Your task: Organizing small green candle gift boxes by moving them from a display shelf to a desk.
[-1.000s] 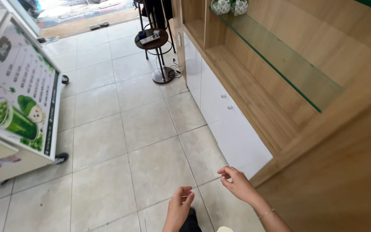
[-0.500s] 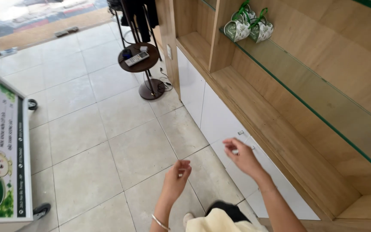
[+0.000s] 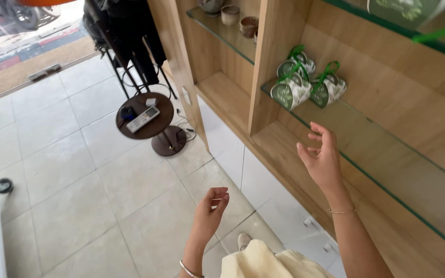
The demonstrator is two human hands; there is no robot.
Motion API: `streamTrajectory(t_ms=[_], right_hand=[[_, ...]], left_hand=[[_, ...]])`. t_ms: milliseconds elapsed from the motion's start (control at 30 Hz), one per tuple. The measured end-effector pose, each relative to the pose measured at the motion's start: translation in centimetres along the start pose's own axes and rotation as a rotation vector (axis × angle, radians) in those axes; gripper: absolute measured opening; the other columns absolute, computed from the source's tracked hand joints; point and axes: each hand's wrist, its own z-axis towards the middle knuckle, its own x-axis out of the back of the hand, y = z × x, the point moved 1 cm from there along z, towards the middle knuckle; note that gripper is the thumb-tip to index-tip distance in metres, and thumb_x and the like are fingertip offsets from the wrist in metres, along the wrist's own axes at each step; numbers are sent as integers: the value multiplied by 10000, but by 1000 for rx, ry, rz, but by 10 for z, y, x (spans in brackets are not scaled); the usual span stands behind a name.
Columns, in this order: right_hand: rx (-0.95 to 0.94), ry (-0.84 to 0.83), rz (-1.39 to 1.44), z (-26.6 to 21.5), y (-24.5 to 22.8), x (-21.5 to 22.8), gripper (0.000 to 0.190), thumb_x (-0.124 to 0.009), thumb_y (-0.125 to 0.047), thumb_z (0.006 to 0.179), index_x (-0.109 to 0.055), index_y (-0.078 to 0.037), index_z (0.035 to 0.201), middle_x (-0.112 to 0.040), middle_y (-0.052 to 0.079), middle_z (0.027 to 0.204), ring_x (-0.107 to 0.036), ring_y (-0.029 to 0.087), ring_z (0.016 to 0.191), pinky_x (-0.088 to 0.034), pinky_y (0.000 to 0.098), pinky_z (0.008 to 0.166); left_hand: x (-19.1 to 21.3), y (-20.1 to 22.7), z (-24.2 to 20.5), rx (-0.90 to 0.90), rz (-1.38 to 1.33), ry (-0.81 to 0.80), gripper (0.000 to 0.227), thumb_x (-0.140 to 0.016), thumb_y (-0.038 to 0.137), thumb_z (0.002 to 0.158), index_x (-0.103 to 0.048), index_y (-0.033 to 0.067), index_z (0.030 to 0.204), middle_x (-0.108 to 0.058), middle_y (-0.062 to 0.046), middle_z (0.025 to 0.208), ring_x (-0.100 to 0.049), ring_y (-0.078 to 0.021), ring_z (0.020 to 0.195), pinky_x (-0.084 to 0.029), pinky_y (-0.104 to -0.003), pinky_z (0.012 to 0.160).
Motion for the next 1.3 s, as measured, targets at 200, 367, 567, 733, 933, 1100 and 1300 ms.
streamTrajectory(t_ms=[200, 367, 567, 733, 933, 1100, 1300], right_hand=[[39, 132, -250, 65, 2, -27, 732, -830, -232, 883, -448, -85, 1490, -499, 122, 1407, -529, 271, 1268, -477, 416, 984], [26, 187, -264, 92, 7, -43, 816, -843, -259, 848, -406, -60, 1508, -451, 163, 1450, -495, 306, 1297, -459, 429, 994], [-77, 276, -291, 112, 11, -55, 831, -859, -238, 815, -430, -75, 1508, -483, 145, 1479, -535, 287, 1296, -495, 413, 994], [-184, 338, -271, 123, 21, -68, 861, -876, -192, 778, -430, -74, 1505, -514, 119, 1467, -541, 258, 1274, -498, 396, 989], [-148, 450, -289, 116, 24, -89, 883, -906, -100, 742, -416, -60, 1475, -546, 120, 1396, -559, 250, 1285, -506, 390, 1036], [-123, 507, -37, 93, 11, -112, 833, -851, 4, 786, -381, -63, 1470, -543, 141, 1346, -605, 231, 1200, -522, 389, 1072], [-460, 634, 289, 67, -26, -138, 739, -753, -20, 848, -366, -105, 1471, -637, 129, 1204, -648, 184, 1034, -574, 345, 847]], left_hand=[[-11, 34, 103, -94, -62, -105, 256, -651, 185, 970, -683, 44, 1182, -769, -89, 1049, -716, -183, 962, -592, -331, 763], [-17, 85, 165, -155, -22, -267, 265, -633, 173, 970, -665, 57, 1206, -764, -58, 1094, -739, -160, 986, -602, -311, 774], [-25, 130, 239, -324, -30, -522, 339, -654, 133, 954, -601, 42, 1276, -737, -89, 1142, -728, -162, 1004, -601, -296, 764], [-28, 155, 277, -401, -40, -749, 368, -669, 125, 959, -592, 26, 1304, -723, -105, 1184, -721, -160, 1039, -597, -291, 791], [-26, 145, 306, -393, 14, -864, 381, -681, 157, 948, -603, 32, 1300, -727, -106, 1159, -728, -162, 1030, -598, -291, 789], [-33, 138, 314, -438, -88, -939, 675, -764, 171, 908, -383, -18, 1432, -556, -176, 1330, -621, -213, 1169, -632, -325, 816], [-38, 140, 311, -199, -361, -1201, 787, -775, 178, 866, -321, 4, 1485, -557, -130, 1371, -626, -182, 1168, -602, -327, 902]])
